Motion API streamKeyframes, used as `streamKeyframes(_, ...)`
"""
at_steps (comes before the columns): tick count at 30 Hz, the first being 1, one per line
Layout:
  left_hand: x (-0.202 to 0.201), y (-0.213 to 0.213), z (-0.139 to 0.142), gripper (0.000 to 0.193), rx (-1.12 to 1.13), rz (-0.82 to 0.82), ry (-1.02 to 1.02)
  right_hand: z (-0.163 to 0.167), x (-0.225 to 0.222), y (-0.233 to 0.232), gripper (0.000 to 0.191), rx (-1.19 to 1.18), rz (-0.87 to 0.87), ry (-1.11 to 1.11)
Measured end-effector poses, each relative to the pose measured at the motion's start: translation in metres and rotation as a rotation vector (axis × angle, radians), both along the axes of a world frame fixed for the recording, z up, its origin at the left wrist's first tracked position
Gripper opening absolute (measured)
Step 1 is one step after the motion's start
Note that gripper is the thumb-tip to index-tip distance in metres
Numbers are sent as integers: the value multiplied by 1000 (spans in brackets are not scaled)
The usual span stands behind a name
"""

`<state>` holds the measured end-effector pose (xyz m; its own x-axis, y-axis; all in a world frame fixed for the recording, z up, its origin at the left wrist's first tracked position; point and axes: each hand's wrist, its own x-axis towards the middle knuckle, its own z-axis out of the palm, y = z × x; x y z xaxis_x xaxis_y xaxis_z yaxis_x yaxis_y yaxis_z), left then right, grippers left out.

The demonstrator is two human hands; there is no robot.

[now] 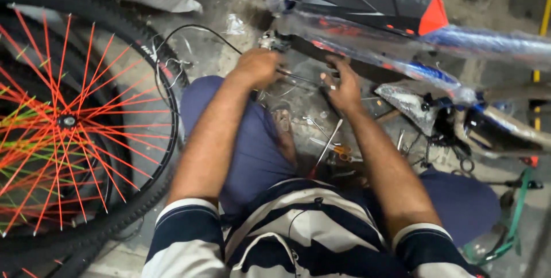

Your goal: The person sits on the workshop floor assembling a new bicycle. They route and attach brake cables to the handlebar, use pliers to cut and secure cable ends, fit the front wheel with orange spokes into the fork, and tighten fasteners on the frame and handlebar stem by hand.

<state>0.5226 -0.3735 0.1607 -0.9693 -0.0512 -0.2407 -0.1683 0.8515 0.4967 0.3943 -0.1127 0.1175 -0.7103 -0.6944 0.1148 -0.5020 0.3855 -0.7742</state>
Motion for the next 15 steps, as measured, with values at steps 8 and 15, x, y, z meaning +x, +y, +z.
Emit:
streamKeyframes(8, -3, -11, -7, 51, 8, -17, -214, 19, -14, -61, 81, 566, 340, 649)
streamKeyframes(15, -7, -19, 7, 57, 10, -60, -263, 20, -22, -80, 69, 899, 483, 982)
